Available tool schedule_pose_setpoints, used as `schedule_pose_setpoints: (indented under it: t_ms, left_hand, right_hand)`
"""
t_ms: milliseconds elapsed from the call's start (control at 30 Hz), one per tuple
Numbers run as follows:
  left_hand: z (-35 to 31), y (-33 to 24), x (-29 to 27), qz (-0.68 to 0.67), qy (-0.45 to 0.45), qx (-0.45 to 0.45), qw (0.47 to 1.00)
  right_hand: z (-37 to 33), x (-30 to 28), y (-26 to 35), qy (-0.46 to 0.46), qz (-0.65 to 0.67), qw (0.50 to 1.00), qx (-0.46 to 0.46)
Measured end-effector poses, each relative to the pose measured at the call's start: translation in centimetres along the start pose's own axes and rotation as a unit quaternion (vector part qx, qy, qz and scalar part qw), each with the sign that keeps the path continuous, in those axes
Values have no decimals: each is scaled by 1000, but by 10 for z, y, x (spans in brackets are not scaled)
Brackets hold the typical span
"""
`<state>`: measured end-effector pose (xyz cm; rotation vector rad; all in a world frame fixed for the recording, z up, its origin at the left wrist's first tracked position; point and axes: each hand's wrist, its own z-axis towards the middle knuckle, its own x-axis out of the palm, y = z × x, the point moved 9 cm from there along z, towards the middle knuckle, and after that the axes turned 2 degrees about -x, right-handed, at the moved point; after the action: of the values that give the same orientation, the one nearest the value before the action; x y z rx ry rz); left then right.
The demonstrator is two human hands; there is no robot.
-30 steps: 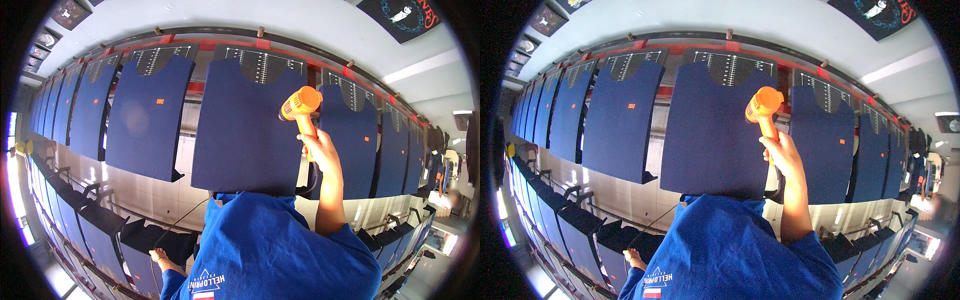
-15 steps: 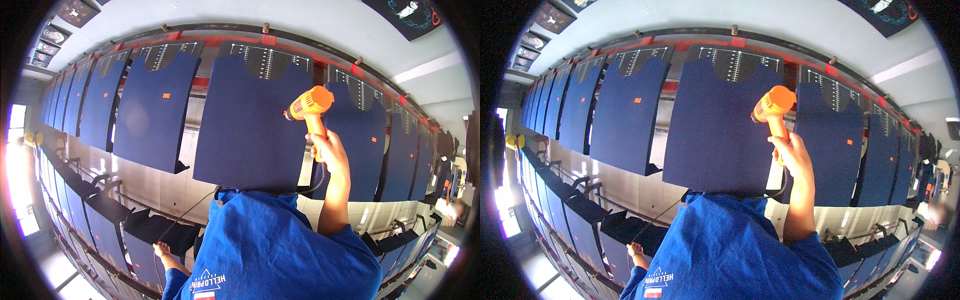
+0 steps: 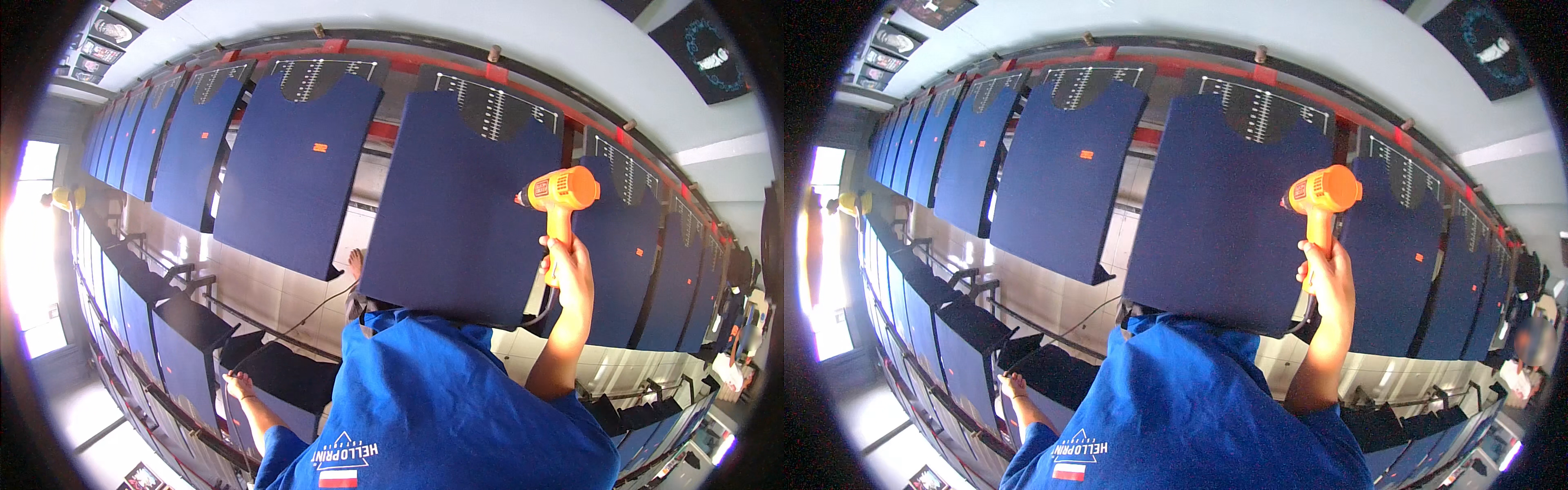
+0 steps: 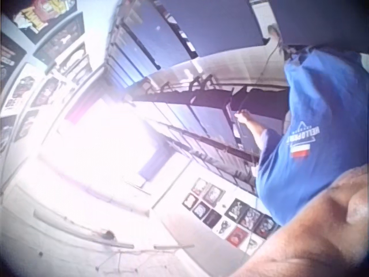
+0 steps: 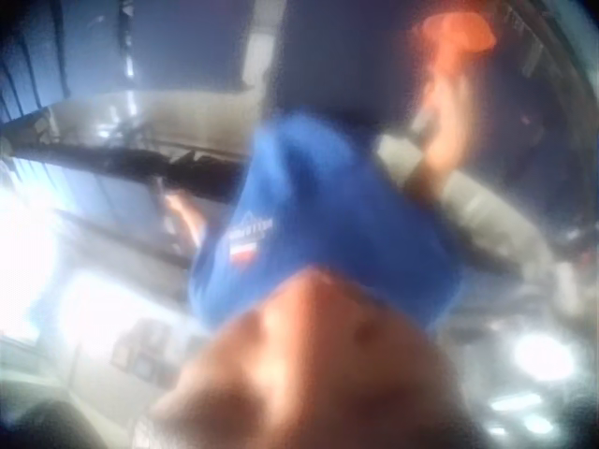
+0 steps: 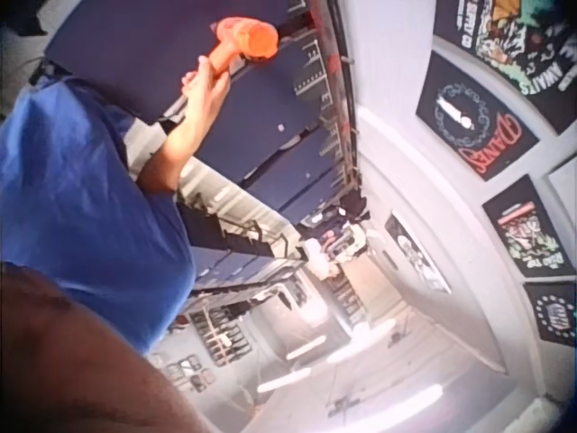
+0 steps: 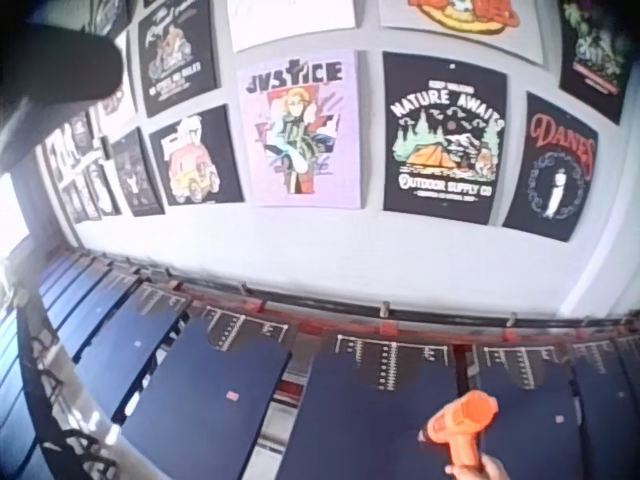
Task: The person uses a heat gun to dry the printed design on a t-shirt and then positions a new t-shirt onto a printing pallet, smoothing the fabric by hand.
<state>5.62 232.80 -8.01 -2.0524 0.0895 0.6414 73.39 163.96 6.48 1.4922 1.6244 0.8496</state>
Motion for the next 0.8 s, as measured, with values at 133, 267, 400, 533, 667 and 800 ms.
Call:
schedule_pose_setpoints:
  t_ms: [133, 267, 400, 533, 667, 800]
  left_hand:
    - [89, -84, 17, -17, 7, 65, 998]
    - [194, -198, 28, -6, -1, 131, 991]
    - [277, -284, 23, -15, -25, 104, 994]
    - [328, -308, 43, -14, -1, 82, 997]
    - [364, -277, 78, -47, 60, 70, 995]
    - [371, -239, 82, -100, 27, 18, 994]
  right_hand:
    - [-18, 91, 4, 65, 7, 998, 14]
    - [-40, 236, 6, 193, 58, 979, 18]
    - [-36, 371, 18, 238, 62, 969, 31]
    - [-9, 452, 47, 159, 24, 987, -23]
    - [11, 475, 59, 135, -21, 991, -1]
    - [10, 481, 56, 99, -49, 994, -13]
